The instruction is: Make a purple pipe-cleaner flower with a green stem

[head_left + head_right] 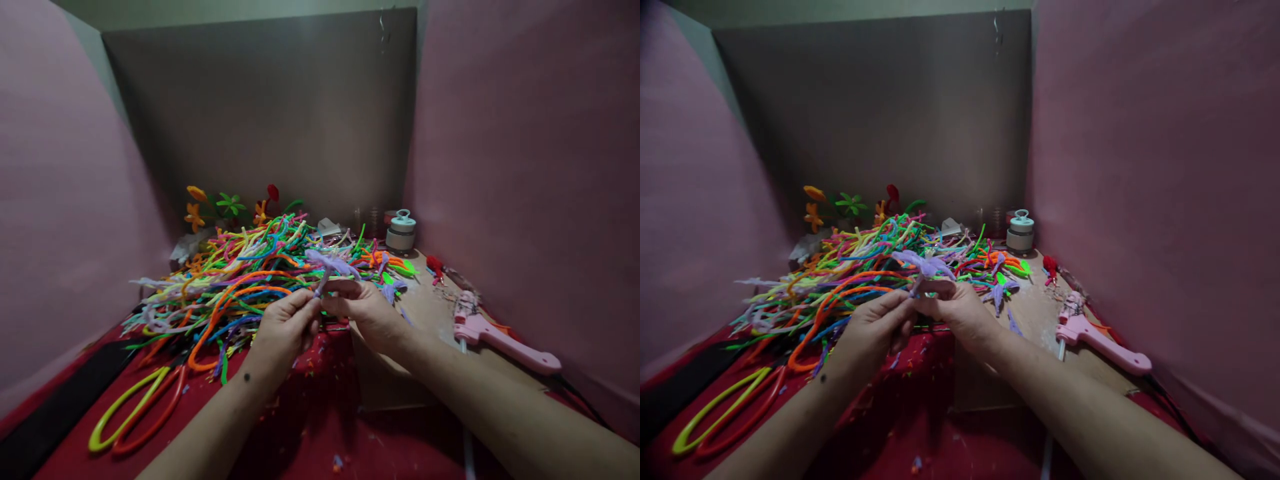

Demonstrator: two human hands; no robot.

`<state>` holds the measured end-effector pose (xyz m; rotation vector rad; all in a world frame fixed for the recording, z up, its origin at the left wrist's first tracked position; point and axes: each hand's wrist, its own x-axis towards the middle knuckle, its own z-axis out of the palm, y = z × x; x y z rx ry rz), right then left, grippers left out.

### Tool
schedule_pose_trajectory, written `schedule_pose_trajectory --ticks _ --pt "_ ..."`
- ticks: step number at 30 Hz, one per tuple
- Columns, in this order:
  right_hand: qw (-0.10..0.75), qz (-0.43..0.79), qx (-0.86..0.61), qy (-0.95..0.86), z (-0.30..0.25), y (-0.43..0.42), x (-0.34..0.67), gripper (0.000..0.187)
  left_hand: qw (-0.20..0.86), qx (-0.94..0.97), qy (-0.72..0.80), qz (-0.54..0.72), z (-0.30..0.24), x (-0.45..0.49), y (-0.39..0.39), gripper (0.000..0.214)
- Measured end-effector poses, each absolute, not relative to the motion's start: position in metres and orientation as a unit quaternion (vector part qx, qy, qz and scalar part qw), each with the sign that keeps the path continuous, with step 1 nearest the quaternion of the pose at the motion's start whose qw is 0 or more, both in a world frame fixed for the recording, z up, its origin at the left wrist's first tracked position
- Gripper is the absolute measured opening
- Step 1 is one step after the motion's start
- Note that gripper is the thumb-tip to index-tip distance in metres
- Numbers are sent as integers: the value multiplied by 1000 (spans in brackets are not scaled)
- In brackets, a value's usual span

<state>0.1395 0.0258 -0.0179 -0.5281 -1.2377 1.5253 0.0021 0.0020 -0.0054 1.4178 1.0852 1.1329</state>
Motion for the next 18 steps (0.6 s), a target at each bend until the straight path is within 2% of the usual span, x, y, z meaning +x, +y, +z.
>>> schedule_pose_trajectory --ticks 7,12,16,18 --pt "488 666 -178 -535 -16 28 145 20 684 495 332 421 -4 -5 5 18" --pt "483 672 -158 -538 -16 29 147 14 758 463 274 369 -7 -14 8 15" --pt "491 676 -145 -530 -18 28 146 16 755 491 258 350 -7 -13 7 19" --pt "519 669 -157 -509 -22 29 144 15 672 555 317 374 -7 -8 6 23"
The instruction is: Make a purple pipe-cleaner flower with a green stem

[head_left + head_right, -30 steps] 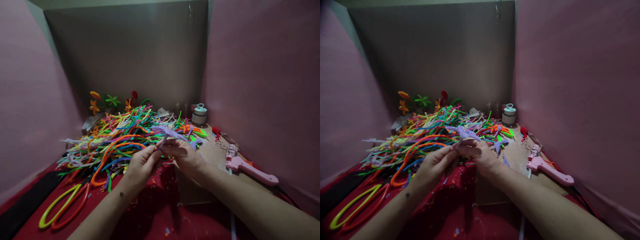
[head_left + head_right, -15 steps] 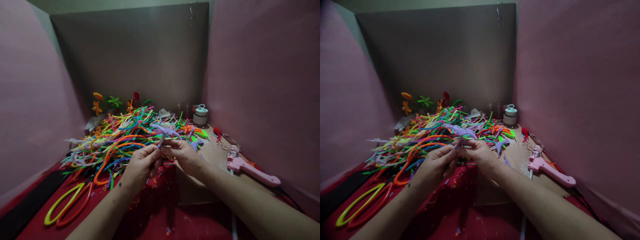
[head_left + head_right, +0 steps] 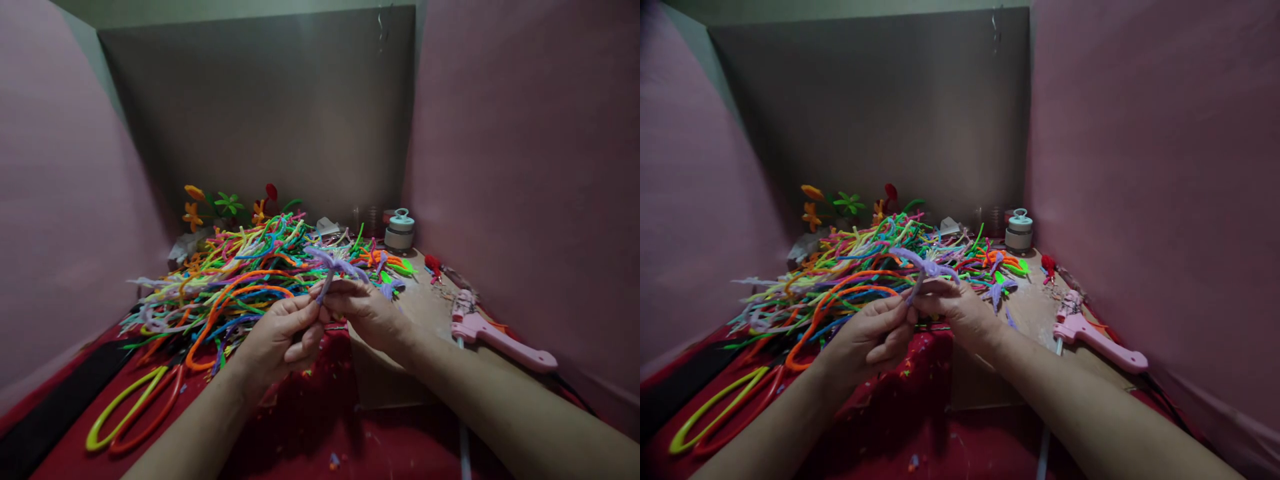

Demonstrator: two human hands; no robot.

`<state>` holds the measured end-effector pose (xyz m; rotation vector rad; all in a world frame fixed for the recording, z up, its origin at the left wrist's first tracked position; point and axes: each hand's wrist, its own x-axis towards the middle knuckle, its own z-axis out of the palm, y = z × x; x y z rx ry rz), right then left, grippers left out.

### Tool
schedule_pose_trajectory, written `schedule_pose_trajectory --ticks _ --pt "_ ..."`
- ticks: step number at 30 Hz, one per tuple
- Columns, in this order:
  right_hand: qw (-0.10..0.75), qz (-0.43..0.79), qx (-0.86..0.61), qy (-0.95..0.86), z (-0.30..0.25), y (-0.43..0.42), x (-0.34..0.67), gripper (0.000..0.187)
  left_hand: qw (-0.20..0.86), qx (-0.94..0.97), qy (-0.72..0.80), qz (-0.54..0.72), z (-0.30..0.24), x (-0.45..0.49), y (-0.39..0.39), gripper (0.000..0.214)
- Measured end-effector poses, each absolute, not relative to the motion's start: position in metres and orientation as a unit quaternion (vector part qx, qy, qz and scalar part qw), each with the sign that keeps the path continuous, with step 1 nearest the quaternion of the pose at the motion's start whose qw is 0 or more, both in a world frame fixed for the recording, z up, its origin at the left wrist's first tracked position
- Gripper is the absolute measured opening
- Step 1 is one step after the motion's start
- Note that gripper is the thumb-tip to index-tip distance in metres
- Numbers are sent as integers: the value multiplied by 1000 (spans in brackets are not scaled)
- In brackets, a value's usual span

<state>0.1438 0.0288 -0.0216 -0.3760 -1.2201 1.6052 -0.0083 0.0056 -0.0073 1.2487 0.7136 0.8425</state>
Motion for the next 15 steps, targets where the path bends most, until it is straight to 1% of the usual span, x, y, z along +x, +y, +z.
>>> schedule_pose_trajectory --ticks 1,3,5,6,7,8,10,15 --pt "536 664 -165 -495 -23 29 143 14 595 598 360 398 -8 -6 5 23" --pt "558 657 -179 -474 -24 28 140 14 385 686 425 448 -11 -1 4 18" --pt "567 646 -188 -475 -24 27 138 15 200 743 436 467 -16 0 3 11" --pt "570 638 -192 -481 -23 26 137 16 144 760 430 466 -19 -1 4 10" --pt "572 629 -195 -490 -22 25 137 17 114 770 424 462 -21 -2 4 10" --pt "571 621 -198 -498 -21 25 136 18 107 771 425 462 -24 -3 4 12" --pt "568 613 -199 -511 -21 25 136 20 145 755 437 468 -26 -3 5 15" --pt "554 606 -178 -542 -24 27 138 20 368 642 448 501 -18 3 5 19"
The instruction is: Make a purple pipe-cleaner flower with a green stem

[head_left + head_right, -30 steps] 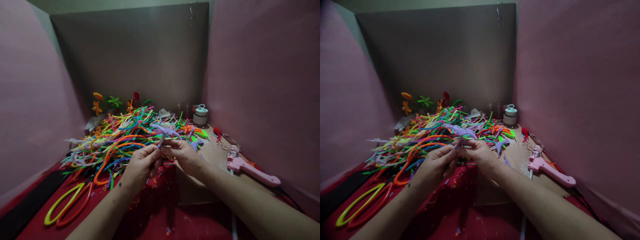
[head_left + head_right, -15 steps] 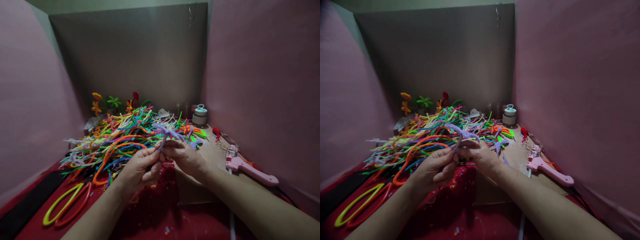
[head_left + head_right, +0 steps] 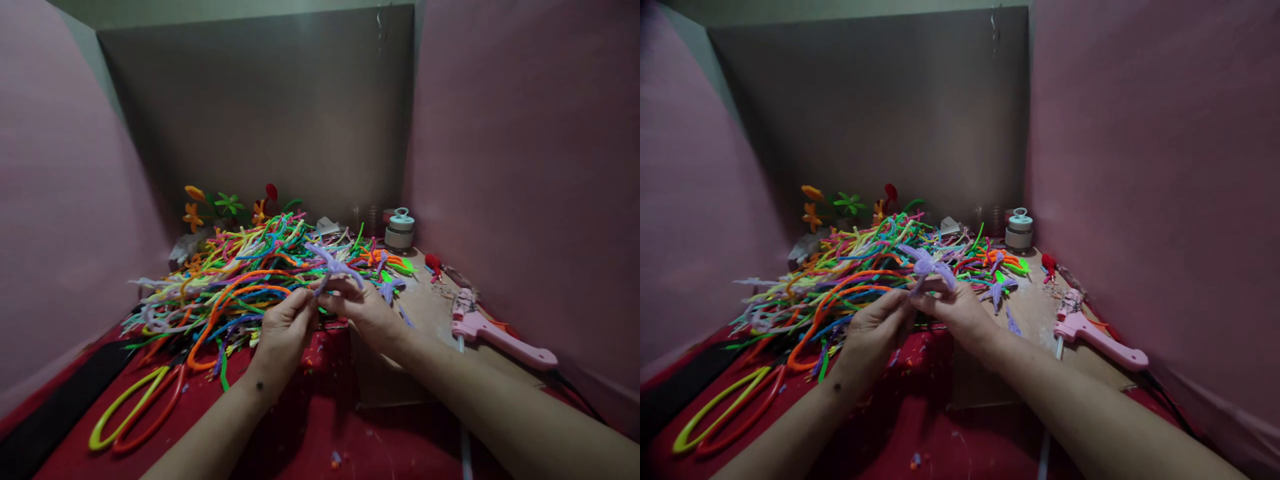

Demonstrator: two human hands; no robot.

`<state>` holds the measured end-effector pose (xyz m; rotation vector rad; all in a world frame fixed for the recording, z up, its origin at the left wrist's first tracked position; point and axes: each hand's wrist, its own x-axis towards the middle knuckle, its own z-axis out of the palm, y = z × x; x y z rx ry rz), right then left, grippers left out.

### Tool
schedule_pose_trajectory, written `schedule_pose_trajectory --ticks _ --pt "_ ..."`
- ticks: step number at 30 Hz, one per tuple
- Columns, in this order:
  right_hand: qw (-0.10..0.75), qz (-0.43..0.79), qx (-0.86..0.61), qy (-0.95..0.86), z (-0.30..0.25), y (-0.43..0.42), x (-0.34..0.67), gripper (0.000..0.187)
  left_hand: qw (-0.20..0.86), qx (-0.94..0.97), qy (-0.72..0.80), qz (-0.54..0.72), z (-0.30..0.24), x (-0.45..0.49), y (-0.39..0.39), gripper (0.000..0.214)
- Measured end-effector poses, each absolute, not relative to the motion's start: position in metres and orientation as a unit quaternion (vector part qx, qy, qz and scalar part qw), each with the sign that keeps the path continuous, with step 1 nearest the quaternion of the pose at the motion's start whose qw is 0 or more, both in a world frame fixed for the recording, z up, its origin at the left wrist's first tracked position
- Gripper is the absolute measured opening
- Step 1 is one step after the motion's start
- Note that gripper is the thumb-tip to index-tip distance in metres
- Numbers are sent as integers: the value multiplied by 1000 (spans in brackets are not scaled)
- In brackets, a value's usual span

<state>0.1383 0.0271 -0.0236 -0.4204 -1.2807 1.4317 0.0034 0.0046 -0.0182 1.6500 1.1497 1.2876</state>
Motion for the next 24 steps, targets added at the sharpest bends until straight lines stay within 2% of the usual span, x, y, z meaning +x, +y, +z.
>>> schedule_pose_trajectory --ticks 5,10,16,18,20,24 --pt "516 625 -195 -552 -18 26 140 22 521 554 415 499 -12 4 5 19" --pt "524 637 -220 -521 -19 30 142 18 663 492 332 456 -12 -3 7 17" --pt "491 675 -186 -518 -25 33 143 12 752 462 276 380 -12 -10 11 14" --pt "489 680 -178 -516 -25 33 143 11 741 480 289 370 -11 -9 11 16" --pt "503 672 -185 -511 -25 32 143 11 682 529 333 379 -9 -6 9 19" --pt "532 653 -215 -495 -25 32 142 14 401 676 447 427 -9 2 3 15"
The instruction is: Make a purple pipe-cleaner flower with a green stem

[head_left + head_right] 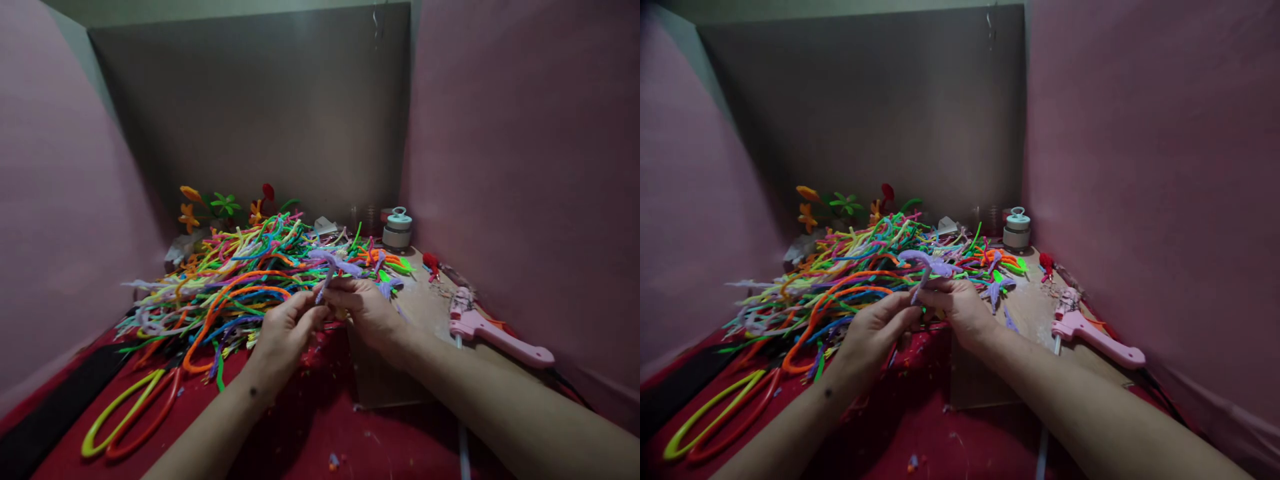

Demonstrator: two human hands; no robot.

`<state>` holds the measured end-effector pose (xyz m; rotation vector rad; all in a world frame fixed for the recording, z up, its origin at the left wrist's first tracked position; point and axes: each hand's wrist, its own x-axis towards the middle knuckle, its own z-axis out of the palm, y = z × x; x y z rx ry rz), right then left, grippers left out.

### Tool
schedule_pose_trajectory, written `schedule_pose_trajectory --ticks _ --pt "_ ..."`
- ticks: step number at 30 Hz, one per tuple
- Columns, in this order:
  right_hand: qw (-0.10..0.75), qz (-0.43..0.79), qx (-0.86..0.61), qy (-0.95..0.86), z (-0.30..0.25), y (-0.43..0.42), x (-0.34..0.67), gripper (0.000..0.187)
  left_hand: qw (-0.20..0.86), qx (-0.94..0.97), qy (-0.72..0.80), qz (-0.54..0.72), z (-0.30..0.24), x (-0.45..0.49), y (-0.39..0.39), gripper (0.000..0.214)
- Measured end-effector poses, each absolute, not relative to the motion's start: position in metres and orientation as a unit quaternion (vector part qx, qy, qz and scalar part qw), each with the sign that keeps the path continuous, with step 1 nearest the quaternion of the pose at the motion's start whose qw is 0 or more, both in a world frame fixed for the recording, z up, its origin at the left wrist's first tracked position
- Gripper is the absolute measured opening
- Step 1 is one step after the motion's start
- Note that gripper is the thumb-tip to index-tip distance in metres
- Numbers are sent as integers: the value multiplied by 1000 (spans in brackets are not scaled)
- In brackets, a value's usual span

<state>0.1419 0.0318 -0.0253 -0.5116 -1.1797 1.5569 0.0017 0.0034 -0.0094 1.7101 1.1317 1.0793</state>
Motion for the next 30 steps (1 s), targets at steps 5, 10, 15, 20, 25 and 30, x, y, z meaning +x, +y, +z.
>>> schedule_pose_trajectory --ticks 5,10,15,20,25,30 --pt "557 612 -234 -511 -23 26 139 12 154 745 472 445 -16 1 1 15" --pt "536 619 -229 -526 -23 25 141 16 361 663 472 456 -11 0 2 21" --pt "526 624 -208 -538 -26 30 143 17 606 542 381 441 -5 -1 4 21" --pt "516 654 -197 -517 -25 32 143 17 696 493 317 414 -8 -6 7 18" --pt "495 665 -174 -531 -22 30 142 12 724 495 299 376 -7 -7 7 18" --pt "551 650 -227 -471 -26 31 140 14 412 655 426 469 -7 1 0 14"
